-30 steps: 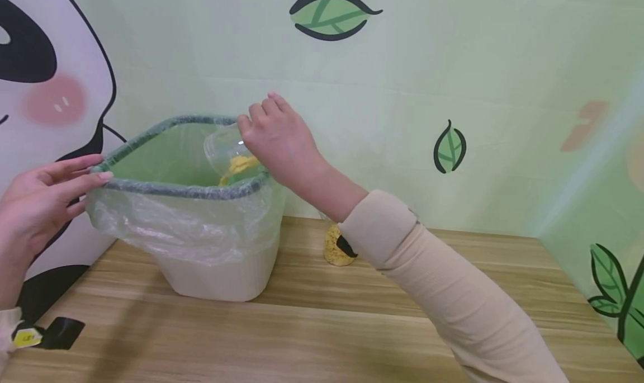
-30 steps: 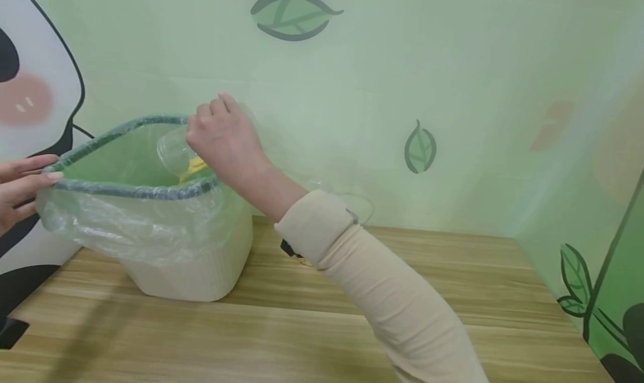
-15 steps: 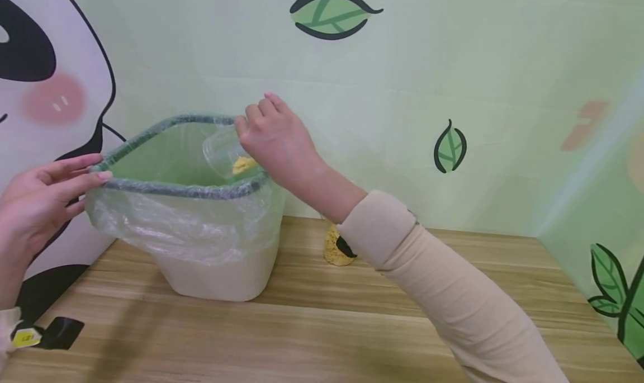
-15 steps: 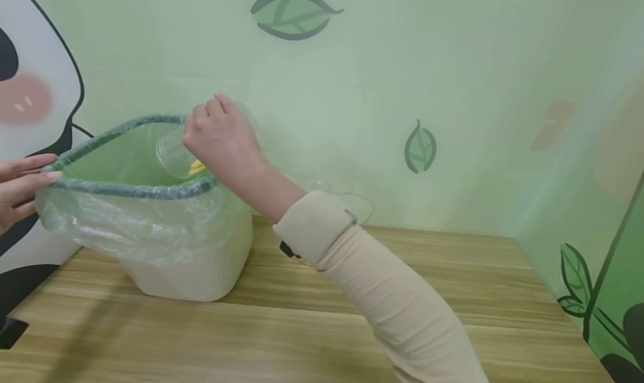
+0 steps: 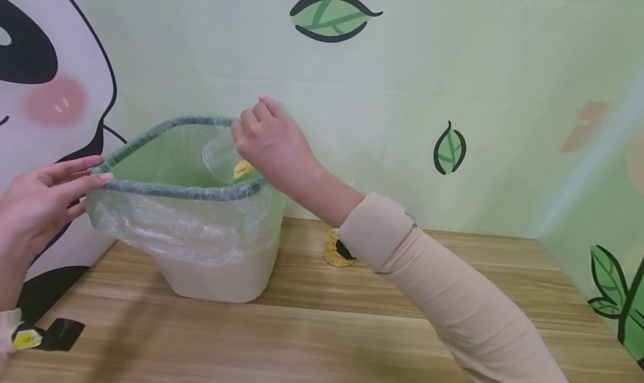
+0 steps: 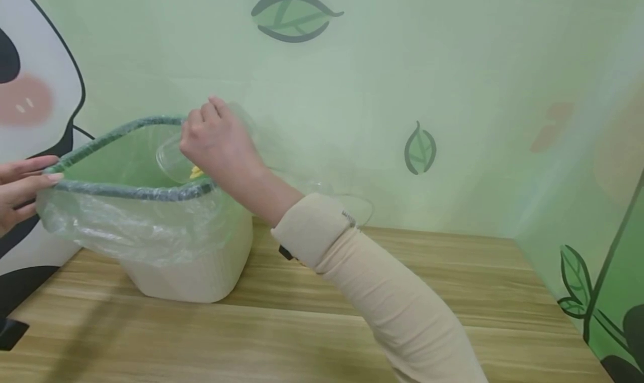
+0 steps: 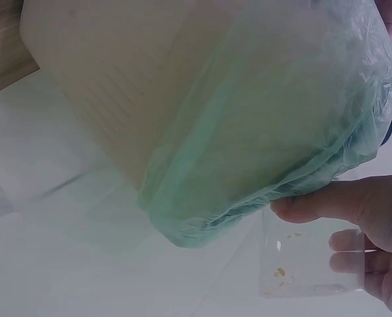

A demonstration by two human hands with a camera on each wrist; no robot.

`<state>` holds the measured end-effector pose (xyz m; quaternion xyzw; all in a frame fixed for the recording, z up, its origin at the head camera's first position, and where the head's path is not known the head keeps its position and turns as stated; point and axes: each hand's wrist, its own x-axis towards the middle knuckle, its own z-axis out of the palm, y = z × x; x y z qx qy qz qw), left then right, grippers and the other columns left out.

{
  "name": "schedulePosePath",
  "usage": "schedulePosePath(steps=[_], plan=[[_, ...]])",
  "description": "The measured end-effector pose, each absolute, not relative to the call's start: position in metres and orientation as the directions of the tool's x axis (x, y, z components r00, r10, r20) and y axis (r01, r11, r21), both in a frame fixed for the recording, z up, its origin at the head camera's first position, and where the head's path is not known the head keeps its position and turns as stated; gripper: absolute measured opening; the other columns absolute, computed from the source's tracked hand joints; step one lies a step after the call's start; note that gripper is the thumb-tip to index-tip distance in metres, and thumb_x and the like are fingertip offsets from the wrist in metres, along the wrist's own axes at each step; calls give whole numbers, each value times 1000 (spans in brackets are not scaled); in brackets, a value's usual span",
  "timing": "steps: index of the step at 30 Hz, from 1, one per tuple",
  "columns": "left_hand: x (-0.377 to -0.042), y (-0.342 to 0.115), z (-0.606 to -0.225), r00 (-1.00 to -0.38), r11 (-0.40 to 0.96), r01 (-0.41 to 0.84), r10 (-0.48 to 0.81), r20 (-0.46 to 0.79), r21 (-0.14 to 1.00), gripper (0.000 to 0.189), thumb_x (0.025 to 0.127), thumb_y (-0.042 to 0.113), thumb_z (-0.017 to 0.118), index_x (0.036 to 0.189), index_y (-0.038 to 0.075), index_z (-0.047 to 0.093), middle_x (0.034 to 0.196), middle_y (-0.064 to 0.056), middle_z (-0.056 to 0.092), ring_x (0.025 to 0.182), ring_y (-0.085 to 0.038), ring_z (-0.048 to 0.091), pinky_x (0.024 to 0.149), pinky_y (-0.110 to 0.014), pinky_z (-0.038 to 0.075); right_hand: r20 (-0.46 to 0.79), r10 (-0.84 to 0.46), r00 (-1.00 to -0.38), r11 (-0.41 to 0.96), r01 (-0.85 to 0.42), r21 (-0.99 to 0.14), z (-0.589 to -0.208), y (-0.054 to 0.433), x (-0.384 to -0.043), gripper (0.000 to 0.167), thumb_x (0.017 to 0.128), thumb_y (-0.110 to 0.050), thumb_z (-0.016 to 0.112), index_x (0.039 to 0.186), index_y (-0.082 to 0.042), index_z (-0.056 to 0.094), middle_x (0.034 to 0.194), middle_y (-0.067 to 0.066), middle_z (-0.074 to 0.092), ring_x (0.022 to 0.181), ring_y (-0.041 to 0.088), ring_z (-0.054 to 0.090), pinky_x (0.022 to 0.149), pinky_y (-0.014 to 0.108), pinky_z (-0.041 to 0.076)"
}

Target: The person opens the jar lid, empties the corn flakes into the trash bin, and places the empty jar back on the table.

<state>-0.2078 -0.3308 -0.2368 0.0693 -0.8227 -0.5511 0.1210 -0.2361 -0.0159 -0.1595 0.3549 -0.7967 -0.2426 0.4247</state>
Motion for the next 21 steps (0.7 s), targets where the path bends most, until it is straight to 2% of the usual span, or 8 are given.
schedulePosePath(steps=[13, 18, 19, 21], plan=[[-207, -330, -237, -959, 408, 23, -248, 135, 913, 76, 80, 42, 62, 143, 14, 29, 102, 18, 43, 76, 10, 53, 60, -6, 46, 473, -800, -368, 593, -366, 717, -160, -17, -236, 29, 90, 6, 40, 99, -9, 64, 98, 4, 64, 100, 20, 58, 103, 34, 34], [-209, -333, -240, -958, 405, 25, -251, 138, 914, 76, 80, 42, 63, 143, 15, 30, 104, 17, 43, 77, 10, 54, 61, -7, 46, 474, -822, -317, 567, -371, 735, -161, -18, -237, 32, 90, 7, 39, 97, -10, 65, 96, 3, 65, 99, 20, 58, 104, 32, 33], [-209, -334, -240, -959, 404, 23, -251, 135, 915, 75, 80, 42, 63, 143, 16, 31, 108, 14, 44, 77, 9, 54, 65, -9, 48, 475, -825, -306, 563, -369, 740, -161, -18, -237, 32, 90, 7, 38, 97, -10, 65, 95, 3, 64, 99, 20, 58, 104, 32, 33], [-211, -335, -242, -953, 370, 31, -269, 139, 929, 70, 80, 39, 65, 140, 18, 37, 109, 13, 46, 77, 7, 55, 64, -10, 49, 475, -830, -292, 556, -373, 742, -162, -17, -237, 33, 91, 7, 37, 97, -10, 65, 95, 3, 64, 99, 20, 57, 104, 32, 33]])
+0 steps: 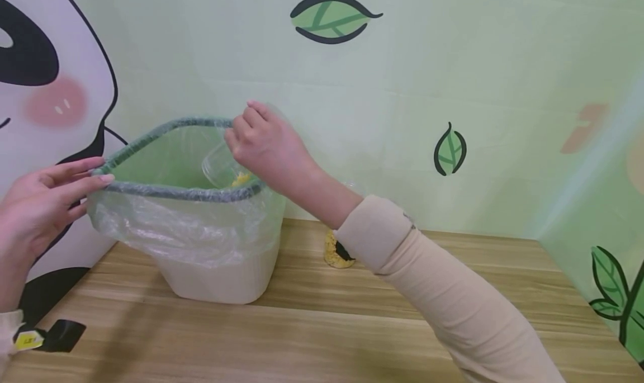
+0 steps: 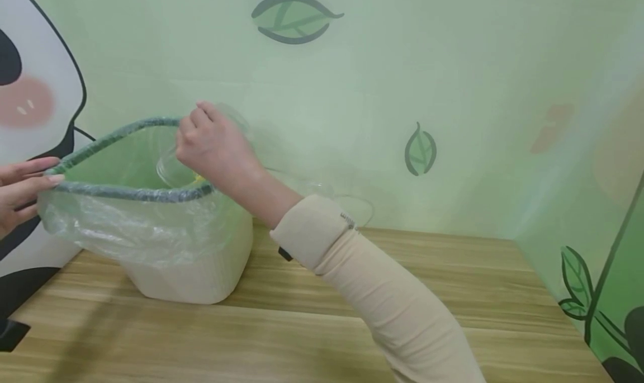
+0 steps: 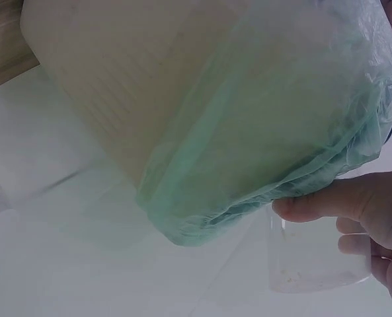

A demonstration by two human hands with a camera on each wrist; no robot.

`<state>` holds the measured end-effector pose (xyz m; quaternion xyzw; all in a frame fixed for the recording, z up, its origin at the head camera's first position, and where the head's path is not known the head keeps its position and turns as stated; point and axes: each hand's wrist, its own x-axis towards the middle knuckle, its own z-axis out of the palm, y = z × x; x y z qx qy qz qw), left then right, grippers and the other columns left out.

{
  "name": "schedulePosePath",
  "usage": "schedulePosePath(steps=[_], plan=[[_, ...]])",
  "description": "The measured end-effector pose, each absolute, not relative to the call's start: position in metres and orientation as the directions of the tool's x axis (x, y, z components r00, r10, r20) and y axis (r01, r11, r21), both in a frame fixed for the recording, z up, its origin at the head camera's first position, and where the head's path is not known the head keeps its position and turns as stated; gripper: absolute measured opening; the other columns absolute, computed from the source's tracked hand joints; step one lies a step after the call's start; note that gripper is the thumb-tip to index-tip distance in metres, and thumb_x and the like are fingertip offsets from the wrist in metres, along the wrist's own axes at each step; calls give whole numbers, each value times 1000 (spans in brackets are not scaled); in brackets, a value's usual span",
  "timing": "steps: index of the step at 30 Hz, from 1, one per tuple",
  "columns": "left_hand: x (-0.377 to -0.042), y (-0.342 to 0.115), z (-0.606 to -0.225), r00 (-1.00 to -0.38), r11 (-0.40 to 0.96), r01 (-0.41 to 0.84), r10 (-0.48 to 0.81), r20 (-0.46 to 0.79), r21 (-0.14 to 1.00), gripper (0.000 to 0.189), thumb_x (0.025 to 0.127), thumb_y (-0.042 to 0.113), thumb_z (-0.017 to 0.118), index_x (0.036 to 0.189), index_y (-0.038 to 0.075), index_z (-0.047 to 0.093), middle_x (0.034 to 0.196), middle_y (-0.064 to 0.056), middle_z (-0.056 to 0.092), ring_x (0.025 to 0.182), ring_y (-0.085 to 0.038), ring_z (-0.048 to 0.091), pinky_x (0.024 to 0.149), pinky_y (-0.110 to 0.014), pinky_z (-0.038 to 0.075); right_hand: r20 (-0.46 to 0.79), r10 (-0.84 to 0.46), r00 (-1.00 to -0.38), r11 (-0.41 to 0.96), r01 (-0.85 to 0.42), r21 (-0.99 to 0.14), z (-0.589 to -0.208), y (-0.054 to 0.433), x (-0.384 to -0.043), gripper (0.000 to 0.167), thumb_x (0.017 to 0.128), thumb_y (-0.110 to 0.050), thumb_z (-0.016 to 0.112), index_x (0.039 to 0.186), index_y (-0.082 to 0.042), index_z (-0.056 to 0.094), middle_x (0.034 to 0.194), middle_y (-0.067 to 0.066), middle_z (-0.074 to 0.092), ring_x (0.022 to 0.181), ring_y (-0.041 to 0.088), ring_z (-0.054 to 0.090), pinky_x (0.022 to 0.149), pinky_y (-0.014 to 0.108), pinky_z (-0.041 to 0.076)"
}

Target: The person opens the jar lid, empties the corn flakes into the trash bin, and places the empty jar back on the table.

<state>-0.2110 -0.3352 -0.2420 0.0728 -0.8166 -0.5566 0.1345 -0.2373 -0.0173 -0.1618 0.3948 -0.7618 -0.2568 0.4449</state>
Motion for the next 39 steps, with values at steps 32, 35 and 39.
schedulePosePath(steps=[32, 35, 39], plan=[[-199, -316, -229, -960, 349, 39, -245, 131, 936, 74, 81, 36, 65, 142, 11, 31, 102, 18, 43, 76, 11, 53, 58, -5, 45, 496, -798, -342, 601, -398, 693, -136, 1, -237, 34, 87, 4, 44, 116, -7, 58, 105, 10, 60, 105, 26, 53, 106, 33, 30], [-201, -317, -230, -963, 357, 31, -240, 123, 934, 75, 81, 38, 65, 142, 11, 30, 103, 18, 44, 77, 11, 54, 62, -7, 47, 489, -803, -340, 594, -398, 699, -138, 2, -238, 33, 88, 5, 43, 114, -7, 59, 103, 10, 60, 104, 26, 53, 105, 33, 31], [-206, -321, -233, -962, 388, 23, -243, 127, 921, 75, 80, 41, 63, 142, 14, 31, 104, 18, 44, 78, 10, 54, 63, -7, 47, 514, -791, -331, 611, -391, 689, -140, 4, -240, 31, 88, 4, 43, 111, -7, 60, 102, 10, 60, 103, 25, 54, 105, 33, 31]])
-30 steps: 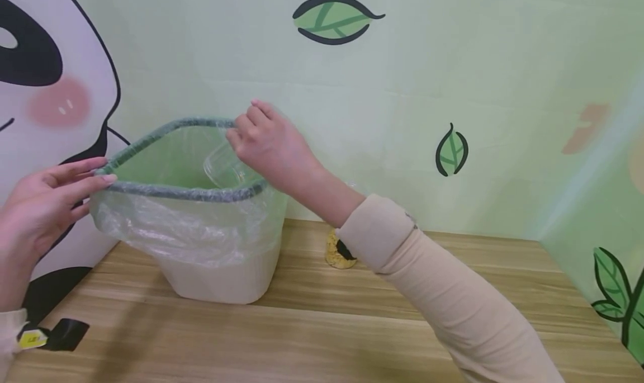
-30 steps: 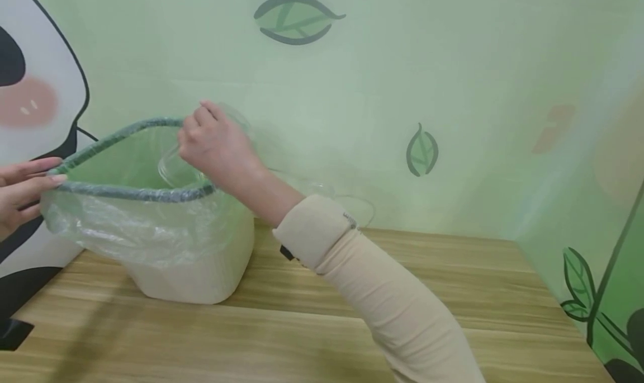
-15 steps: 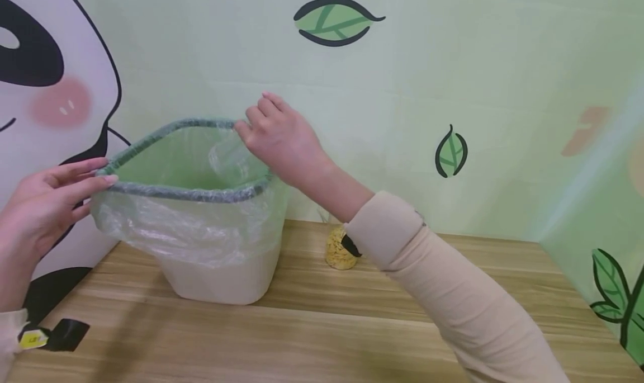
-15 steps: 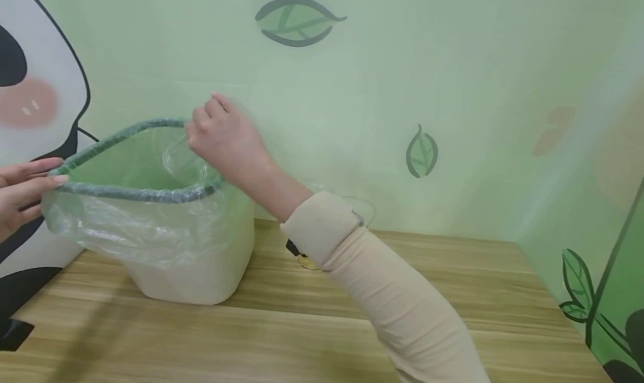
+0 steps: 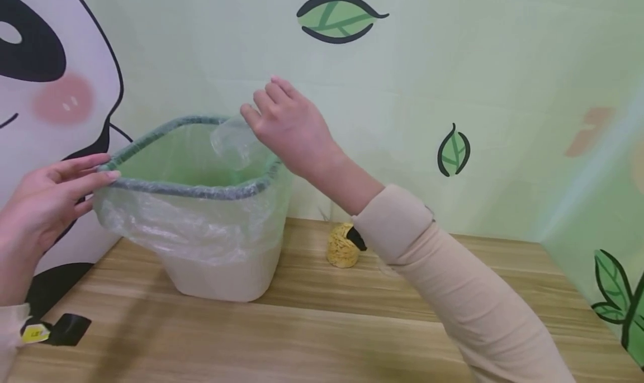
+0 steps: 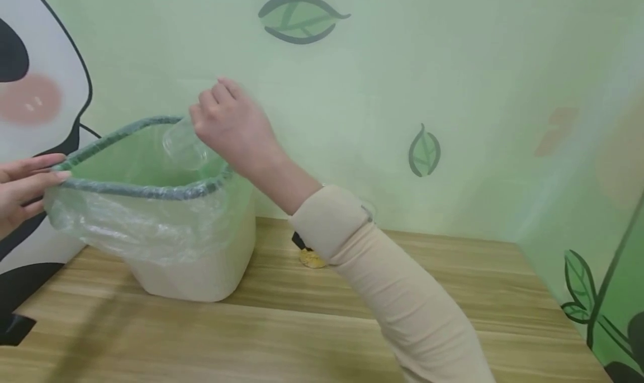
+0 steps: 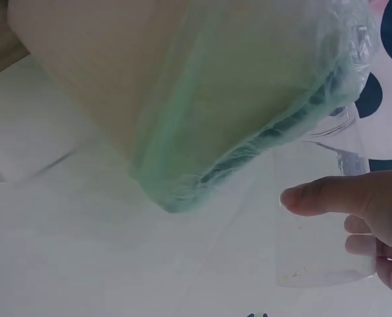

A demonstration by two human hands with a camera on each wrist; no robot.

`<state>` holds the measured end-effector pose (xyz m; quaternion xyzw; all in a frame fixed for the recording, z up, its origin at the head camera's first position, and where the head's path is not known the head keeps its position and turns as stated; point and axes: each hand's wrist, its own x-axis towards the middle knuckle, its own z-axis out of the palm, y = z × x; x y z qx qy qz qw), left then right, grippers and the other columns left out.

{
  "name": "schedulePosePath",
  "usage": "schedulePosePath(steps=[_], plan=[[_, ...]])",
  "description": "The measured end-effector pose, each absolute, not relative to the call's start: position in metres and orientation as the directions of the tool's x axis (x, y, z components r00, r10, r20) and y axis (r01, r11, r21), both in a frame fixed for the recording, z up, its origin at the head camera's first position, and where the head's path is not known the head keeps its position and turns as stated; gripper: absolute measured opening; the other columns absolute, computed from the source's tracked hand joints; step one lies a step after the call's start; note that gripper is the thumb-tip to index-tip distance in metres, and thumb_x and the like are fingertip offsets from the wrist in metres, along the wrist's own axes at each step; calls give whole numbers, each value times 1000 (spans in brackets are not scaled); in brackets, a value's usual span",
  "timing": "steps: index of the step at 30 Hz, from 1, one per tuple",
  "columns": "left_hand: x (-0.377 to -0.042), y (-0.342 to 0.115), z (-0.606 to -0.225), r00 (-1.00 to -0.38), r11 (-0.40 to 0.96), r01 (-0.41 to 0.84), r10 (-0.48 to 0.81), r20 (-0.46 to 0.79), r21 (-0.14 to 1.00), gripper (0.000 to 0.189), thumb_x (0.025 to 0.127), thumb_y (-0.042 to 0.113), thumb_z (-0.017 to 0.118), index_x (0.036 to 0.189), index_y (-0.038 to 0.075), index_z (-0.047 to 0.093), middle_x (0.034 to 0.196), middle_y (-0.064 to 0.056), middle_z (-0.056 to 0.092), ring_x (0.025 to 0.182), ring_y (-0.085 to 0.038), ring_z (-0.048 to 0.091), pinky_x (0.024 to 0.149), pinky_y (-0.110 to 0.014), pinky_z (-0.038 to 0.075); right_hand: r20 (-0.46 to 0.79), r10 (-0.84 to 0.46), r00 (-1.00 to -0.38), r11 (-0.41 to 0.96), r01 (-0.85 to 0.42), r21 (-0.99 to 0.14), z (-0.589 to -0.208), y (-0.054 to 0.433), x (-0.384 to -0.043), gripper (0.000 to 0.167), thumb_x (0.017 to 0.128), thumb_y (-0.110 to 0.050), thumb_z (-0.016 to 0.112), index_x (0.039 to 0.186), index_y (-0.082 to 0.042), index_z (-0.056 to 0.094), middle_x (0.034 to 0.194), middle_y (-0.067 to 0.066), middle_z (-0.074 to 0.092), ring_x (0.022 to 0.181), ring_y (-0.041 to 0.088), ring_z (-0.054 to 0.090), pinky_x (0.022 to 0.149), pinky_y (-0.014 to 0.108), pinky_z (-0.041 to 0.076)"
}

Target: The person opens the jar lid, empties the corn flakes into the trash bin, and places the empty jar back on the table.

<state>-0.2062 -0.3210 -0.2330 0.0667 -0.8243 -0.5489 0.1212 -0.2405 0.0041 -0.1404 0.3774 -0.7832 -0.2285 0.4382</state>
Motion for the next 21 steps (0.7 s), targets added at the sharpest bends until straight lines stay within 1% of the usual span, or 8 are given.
schedulePosePath(steps=[3, 6, 8, 13, 14, 16, 18, 21], plan=[[-209, -324, -235, -960, 373, 32, -246, 133, 927, 74, 80, 40, 64, 142, 15, 32, 105, 18, 44, 78, 10, 54, 59, -6, 45, 508, -796, -329, 605, -397, 691, -142, 4, -241, 30, 87, 3, 45, 111, -7, 60, 102, 10, 61, 104, 26, 54, 105, 33, 31], [-209, -325, -236, -960, 350, 40, -245, 133, 936, 74, 79, 38, 66, 142, 14, 33, 105, 17, 45, 78, 10, 54, 59, -6, 46, 502, -798, -333, 602, -398, 693, -144, 4, -241, 30, 87, 3, 47, 111, -7, 60, 103, 10, 61, 104, 26, 54, 105, 33, 31], [-208, -324, -235, -961, 346, 39, -246, 130, 937, 74, 79, 38, 66, 141, 14, 33, 105, 17, 45, 78, 9, 54, 62, -7, 47, 511, -797, -322, 604, -400, 689, -144, 4, -241, 30, 87, 3, 46, 110, -7, 61, 102, 10, 61, 103, 26, 54, 105, 33, 31], [-208, -323, -235, -958, 382, 29, -253, 134, 924, 73, 80, 40, 64, 142, 14, 32, 109, 15, 43, 78, 11, 53, 63, -7, 47, 561, -773, -298, 634, -400, 662, -139, 5, -239, 34, 85, 7, 43, 111, -6, 60, 101, 10, 61, 101, 25, 55, 105, 33, 30], [-208, -324, -235, -957, 386, 31, -255, 139, 922, 73, 81, 40, 64, 142, 14, 32, 109, 15, 43, 78, 11, 53, 60, -6, 46, 564, -770, -300, 638, -399, 659, -138, 4, -238, 35, 85, 7, 43, 112, -6, 60, 101, 10, 60, 102, 25, 54, 105, 33, 30], [-209, -326, -236, -956, 398, 29, -257, 142, 917, 74, 80, 42, 63, 142, 15, 32, 108, 16, 43, 78, 11, 53, 60, -6, 46, 550, -779, -301, 627, -402, 668, -137, 3, -236, 35, 85, 7, 43, 113, -7, 60, 103, 10, 60, 103, 25, 54, 105, 33, 30], [-209, -327, -236, -956, 402, 25, -258, 140, 915, 74, 80, 42, 63, 142, 15, 32, 103, 19, 43, 77, 11, 53, 60, -6, 46, 535, -796, -282, 604, -401, 688, -139, 1, -236, 34, 86, 6, 42, 111, -7, 61, 101, 9, 61, 102, 25, 54, 105, 33, 31], [-209, -327, -236, -956, 393, 25, -258, 137, 919, 75, 80, 42, 63, 142, 14, 31, 103, 18, 43, 76, 10, 53, 60, -7, 46, 512, -819, -260, 574, -404, 712, -142, 0, -236, 32, 87, 4, 42, 109, -8, 62, 99, 9, 61, 101, 26, 55, 104, 33, 33]])
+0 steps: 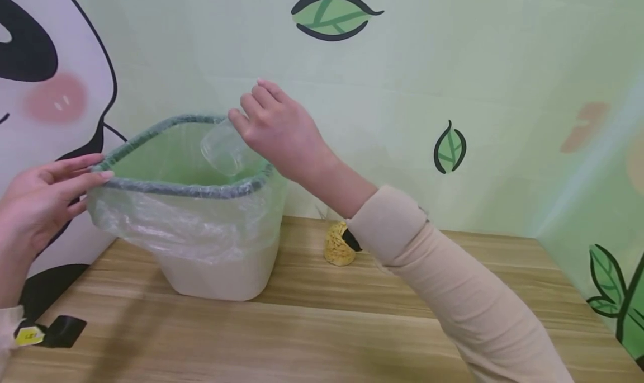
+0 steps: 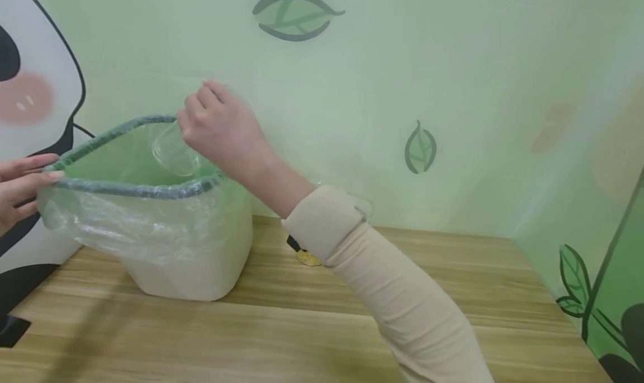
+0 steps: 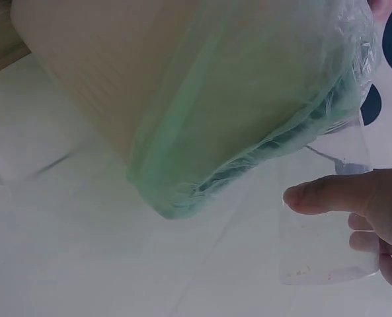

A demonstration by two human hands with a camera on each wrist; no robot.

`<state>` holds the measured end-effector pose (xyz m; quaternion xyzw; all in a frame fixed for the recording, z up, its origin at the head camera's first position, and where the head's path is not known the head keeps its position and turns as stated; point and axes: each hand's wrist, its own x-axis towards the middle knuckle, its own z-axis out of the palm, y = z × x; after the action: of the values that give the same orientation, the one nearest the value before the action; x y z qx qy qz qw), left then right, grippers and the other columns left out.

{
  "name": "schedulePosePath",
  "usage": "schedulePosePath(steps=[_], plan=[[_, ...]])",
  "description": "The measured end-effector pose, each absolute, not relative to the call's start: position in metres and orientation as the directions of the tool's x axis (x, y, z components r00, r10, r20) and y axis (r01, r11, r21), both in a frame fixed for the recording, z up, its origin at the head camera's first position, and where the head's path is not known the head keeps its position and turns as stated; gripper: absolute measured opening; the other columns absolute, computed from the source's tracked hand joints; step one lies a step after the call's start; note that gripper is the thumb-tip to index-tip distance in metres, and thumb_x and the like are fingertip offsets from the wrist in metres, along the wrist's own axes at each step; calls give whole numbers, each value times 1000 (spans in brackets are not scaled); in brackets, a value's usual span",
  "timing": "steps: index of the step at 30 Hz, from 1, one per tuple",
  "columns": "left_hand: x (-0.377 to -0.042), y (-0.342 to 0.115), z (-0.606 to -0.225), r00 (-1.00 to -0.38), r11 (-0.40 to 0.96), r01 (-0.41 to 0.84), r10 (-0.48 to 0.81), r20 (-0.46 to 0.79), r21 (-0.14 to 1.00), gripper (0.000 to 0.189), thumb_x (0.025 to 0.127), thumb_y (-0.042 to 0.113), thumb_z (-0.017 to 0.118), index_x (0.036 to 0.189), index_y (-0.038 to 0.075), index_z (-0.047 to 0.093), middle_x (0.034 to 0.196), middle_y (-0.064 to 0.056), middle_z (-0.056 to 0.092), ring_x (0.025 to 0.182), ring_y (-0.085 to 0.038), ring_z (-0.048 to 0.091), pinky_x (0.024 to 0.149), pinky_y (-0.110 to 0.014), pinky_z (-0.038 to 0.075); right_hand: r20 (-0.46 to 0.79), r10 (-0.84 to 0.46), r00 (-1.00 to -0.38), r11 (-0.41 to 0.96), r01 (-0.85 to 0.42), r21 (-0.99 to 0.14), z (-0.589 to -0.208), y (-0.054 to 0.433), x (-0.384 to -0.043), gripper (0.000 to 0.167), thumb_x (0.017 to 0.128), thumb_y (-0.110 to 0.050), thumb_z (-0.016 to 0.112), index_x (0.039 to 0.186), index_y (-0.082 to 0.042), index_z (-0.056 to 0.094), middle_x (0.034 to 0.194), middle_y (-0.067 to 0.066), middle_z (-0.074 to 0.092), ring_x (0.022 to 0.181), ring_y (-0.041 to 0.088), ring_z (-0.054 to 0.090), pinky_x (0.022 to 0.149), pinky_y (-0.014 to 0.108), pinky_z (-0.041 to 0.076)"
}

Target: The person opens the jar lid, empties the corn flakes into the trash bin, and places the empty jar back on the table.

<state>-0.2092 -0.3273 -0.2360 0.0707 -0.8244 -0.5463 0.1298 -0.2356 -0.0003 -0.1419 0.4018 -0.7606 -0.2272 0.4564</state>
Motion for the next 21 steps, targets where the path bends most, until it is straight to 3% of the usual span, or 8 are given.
schedulePosePath(steps=[11, 18, 21], plan=[[-209, -324, -235, -957, 394, 26, -255, 136, 919, 76, 80, 42, 63, 142, 14, 32, 103, 17, 42, 76, 9, 54, 60, -7, 47, 542, -775, -326, 632, -423, 649, -142, 13, -236, 36, 85, 7, 46, 117, -7, 58, 105, 11, 60, 104, 26, 54, 106, 35, 30], [-208, -325, -237, -956, 396, 24, -259, 137, 918, 76, 80, 42, 63, 142, 14, 32, 103, 19, 41, 76, 10, 53, 59, -7, 46, 596, -742, -309, 665, -455, 592, -143, 26, -233, 35, 86, 6, 45, 116, -6, 59, 104, 12, 60, 102, 27, 55, 105, 36, 31], [-210, -326, -238, -956, 402, 24, -258, 138, 916, 75, 80, 43, 63, 142, 14, 31, 103, 18, 41, 76, 10, 53, 60, -7, 46, 609, -719, -335, 688, -471, 553, -143, 32, -232, 35, 86, 3, 48, 118, -6, 59, 108, 13, 61, 105, 28, 54, 105, 36, 30]])
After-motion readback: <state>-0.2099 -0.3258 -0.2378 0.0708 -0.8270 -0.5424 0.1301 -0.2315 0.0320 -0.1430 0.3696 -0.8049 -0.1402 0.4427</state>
